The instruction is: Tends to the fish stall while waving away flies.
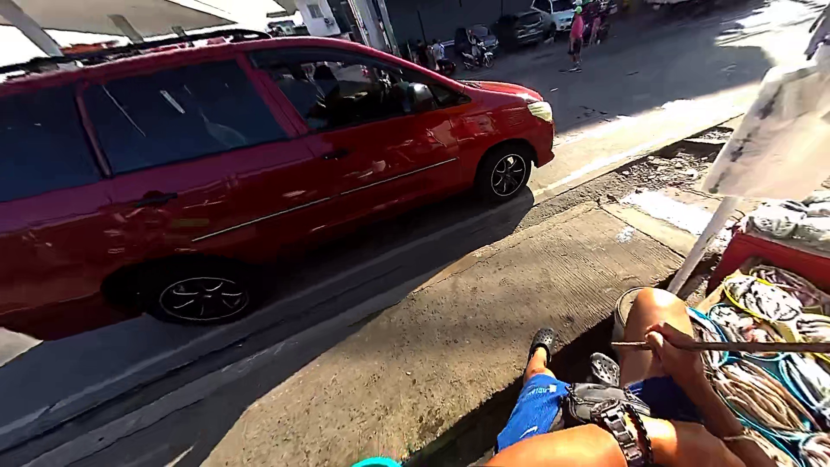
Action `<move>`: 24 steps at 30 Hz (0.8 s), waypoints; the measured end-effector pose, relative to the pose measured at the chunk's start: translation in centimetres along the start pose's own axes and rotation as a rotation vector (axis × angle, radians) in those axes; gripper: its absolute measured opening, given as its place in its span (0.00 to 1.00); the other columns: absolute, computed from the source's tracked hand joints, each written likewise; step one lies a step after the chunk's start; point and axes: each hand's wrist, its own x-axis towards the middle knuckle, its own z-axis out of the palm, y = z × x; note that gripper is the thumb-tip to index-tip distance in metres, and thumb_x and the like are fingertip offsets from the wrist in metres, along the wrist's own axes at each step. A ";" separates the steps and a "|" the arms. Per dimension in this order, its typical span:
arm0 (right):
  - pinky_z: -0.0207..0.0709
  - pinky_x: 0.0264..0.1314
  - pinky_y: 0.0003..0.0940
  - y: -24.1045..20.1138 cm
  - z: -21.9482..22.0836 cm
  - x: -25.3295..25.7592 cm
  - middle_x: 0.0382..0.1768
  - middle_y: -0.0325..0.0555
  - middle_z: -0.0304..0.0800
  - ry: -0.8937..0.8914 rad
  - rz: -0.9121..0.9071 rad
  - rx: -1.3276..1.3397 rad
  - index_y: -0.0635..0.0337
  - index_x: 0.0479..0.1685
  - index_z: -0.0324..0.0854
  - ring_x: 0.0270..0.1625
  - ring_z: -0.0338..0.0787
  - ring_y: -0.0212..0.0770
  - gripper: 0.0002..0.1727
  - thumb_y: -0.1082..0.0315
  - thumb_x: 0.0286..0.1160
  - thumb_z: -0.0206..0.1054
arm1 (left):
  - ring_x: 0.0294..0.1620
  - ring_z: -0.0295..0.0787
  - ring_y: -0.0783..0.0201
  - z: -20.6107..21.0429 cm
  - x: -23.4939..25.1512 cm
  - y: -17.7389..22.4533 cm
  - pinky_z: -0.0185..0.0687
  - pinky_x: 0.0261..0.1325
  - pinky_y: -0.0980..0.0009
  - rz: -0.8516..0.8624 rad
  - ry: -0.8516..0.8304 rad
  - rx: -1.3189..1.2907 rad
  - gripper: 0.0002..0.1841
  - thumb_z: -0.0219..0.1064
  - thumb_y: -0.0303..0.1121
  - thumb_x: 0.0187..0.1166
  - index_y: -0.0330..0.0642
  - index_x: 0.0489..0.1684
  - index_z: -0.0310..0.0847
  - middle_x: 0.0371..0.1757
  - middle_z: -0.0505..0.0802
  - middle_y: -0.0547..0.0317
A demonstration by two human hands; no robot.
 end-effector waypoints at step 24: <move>0.72 0.27 0.20 -0.6 0.3 0.2 0.20 0.36 0.81 -0.001 0.039 0.089 0.67 0.30 0.84 0.21 0.76 0.21 0.07 0.72 0.69 0.64 | 0.41 0.87 0.46 0.1 1.2 -2.6 0.79 0.51 0.51 0.119 -0.088 -0.090 0.14 0.58 0.28 0.85 0.22 0.42 0.87 0.35 0.90 0.36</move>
